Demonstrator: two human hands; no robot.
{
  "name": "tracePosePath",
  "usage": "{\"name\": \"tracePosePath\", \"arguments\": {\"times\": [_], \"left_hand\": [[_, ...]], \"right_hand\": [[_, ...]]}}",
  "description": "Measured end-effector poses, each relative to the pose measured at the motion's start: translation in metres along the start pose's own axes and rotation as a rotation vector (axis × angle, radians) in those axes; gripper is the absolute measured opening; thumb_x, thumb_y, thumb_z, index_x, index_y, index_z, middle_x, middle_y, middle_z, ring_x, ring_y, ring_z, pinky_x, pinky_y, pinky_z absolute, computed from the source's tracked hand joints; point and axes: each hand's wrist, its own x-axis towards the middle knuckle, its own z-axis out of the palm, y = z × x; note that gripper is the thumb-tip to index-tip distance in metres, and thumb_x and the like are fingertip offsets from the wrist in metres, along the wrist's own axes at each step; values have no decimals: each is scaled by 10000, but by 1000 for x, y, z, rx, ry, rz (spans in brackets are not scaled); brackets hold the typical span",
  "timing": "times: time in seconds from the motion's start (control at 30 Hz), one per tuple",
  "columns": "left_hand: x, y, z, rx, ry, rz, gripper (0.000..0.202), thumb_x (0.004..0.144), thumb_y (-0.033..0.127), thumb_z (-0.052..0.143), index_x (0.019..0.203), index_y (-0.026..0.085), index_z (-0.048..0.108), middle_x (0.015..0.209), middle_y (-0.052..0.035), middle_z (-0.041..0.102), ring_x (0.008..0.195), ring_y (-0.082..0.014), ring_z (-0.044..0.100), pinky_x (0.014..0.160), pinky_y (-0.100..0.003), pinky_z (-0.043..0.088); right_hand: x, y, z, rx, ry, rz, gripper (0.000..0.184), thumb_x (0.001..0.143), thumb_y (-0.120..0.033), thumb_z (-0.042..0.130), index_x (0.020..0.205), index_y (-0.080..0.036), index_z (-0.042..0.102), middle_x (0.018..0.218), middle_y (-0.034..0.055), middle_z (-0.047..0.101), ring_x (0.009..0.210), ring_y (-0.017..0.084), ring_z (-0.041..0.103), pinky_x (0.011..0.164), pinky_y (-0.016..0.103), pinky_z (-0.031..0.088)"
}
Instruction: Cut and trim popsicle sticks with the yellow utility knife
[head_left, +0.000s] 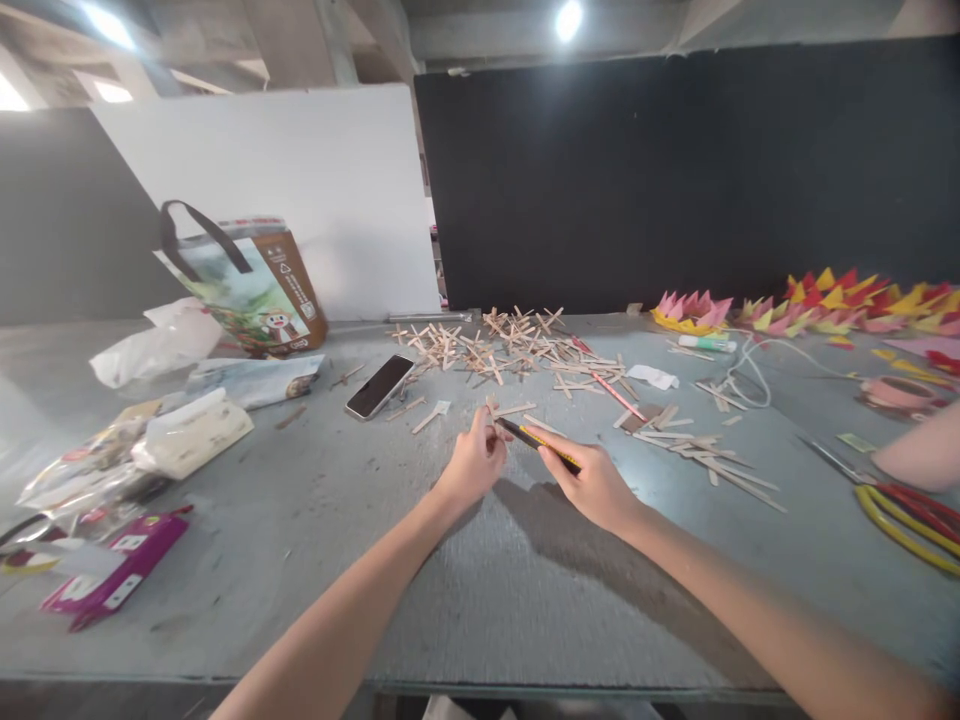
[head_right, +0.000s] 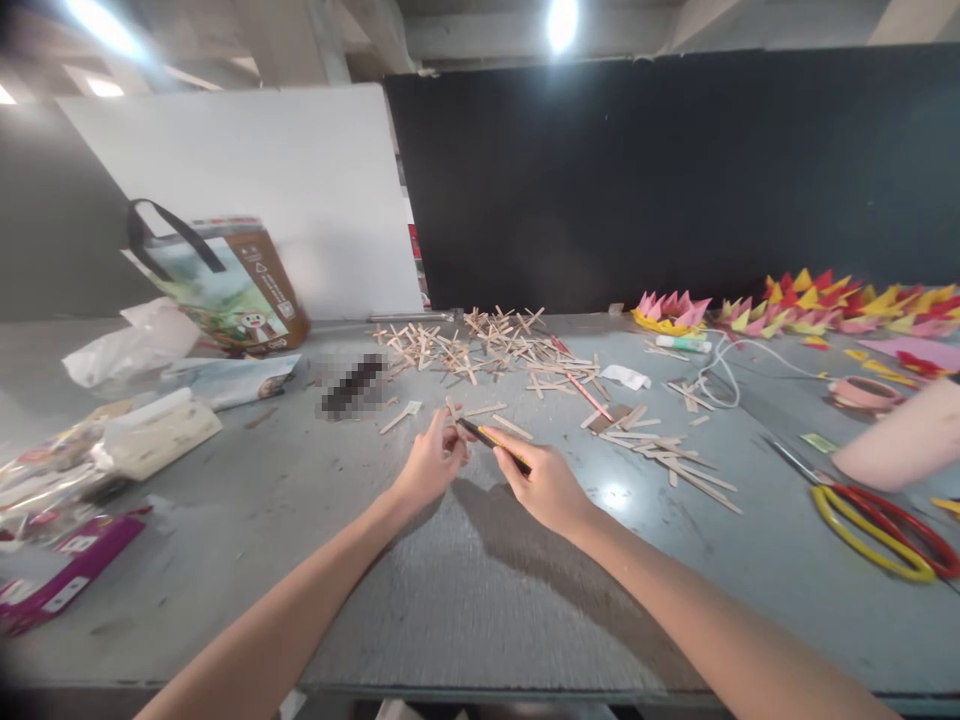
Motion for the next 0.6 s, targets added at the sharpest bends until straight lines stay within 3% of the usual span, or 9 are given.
{"name": "tracePosePath", "arguments": {"times": [0.13,0.23,0.4,0.6], "left_hand": [[1,-1,1,-19,-18,-47,403,950,187,474,1351,192,434,811,-3,729,589,-120,641,622,-224,487],[-2,-2,2,60,-13,9,376,962,170,461,1337,195,456,813,-3,706,615,-115,622,644,-222,474],[-7,-6,4,168,-79,62,384,930,96,446,1303,186,468,816,-6,698,660,-126,621,692,-239,462],[-5,-10,10,8,-38,-7,418,930,162,492,1342,195,432,784,21,697,592,-114,599,625,-218,460]], "right_hand": [[-4,-3,2,-12,-37,-8,471,1034,-424,451,1413,-239,661,1103,102,804,692,196,707,657,315,585],[-5,-7,-3,-21,-38,-9,449,1044,-395,454,1410,-217,643,989,63,795,605,155,645,648,294,551],[-2,-9,-14,34,-99,12,393,1033,-376,482,1338,-239,687,1074,57,778,749,180,688,729,310,563],[-6,-7,-4,40,-63,21,430,1031,-382,472,1391,-234,656,1035,80,782,837,225,727,761,333,581]]}}
